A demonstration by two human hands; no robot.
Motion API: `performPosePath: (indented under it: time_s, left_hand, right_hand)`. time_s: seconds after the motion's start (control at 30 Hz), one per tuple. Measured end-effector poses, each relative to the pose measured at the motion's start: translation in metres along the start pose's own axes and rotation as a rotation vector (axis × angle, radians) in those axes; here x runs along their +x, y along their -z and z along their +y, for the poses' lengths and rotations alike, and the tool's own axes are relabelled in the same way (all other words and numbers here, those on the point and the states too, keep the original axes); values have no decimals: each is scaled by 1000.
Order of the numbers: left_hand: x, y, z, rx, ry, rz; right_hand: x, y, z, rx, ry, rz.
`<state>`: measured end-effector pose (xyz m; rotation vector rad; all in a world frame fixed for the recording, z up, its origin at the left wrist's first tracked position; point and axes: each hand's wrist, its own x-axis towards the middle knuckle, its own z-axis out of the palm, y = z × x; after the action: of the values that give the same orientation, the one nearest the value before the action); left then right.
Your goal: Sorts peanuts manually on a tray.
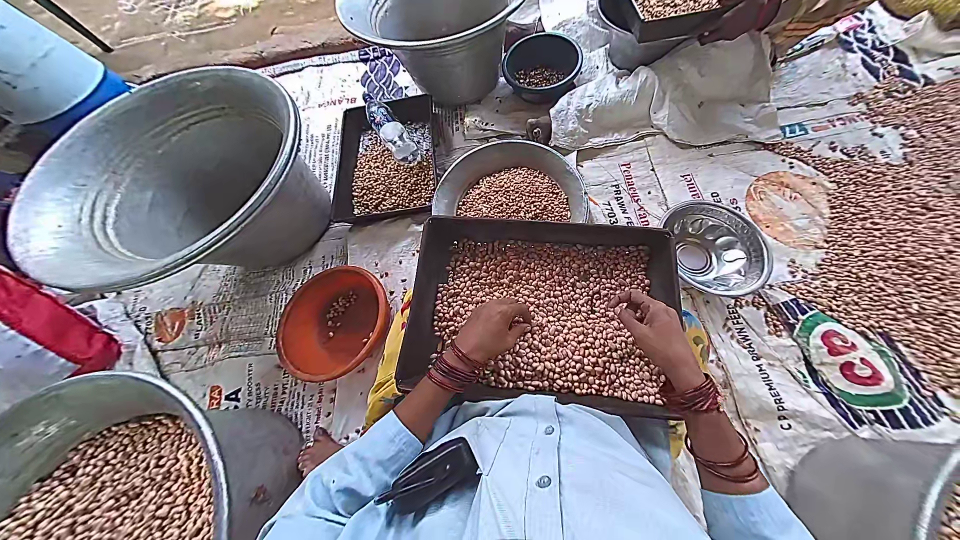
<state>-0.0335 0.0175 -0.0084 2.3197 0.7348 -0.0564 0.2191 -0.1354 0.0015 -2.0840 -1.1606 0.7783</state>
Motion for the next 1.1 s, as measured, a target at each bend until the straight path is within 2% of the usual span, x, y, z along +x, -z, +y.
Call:
performPosePath:
  time_s: [0.07, 0.17, 0.3, 0.37, 0.4, 0.47, 0.57, 0.63, 0.7, 0.77, 0.83, 0.93, 0.97, 1.03, 1.1]
  left_hand:
    - [2, 1, 1, -51, 36, 11]
    - [6, 1, 0, -313, 50, -2]
    - [10, -9, 33, -633, -41, -339]
    - [15, -21, 47, -706, 12, -493]
    - [20, -26, 49, -714, 63, -505]
    - [30, -25, 42, -767, 187, -418]
    - [40, -4, 14, -854, 345, -55]
    - [39, 13, -8, -829, 437, 192]
    - [32, 21, -30, -754, 450, 382]
    - [18, 24, -36, -682, 403, 438]
    - [7, 20, -26, -575, 318, 345]
    - [7, 3, -1, -359, 150, 124]
    - [10, -2, 9, -287, 115, 78]
    - [17, -9, 26, -157, 58, 34]
    - [26, -15, 37, -42, 13, 8]
  right_hand:
    - [0, 5, -1, -188, -5, 90]
    - [4, 7, -3, -323, 9, 88]
    - [9, 0, -16, -451, -2, -57]
    - [13, -7, -19, -498, 12, -85]
    - [15, -9, -19, -520, 10, -96]
    - [17, -15, -16, -545, -2, -115]
    - [16, -18, -8, -525, 11, -94]
    - [14, -19, -3, -499, 31, -76]
    - [14, -17, 2, -445, 37, -79]
    - [16, -13, 7, -315, 45, -84]
    - [18, -12, 14, -49, 75, -66]
    - [20, -19, 15, 586, 44, -83]
    - [21, -21, 13, 693, 39, -77]
    - [20, -21, 9, 658, 39, -75]
    - [14, -17, 1, 400, 52, -80]
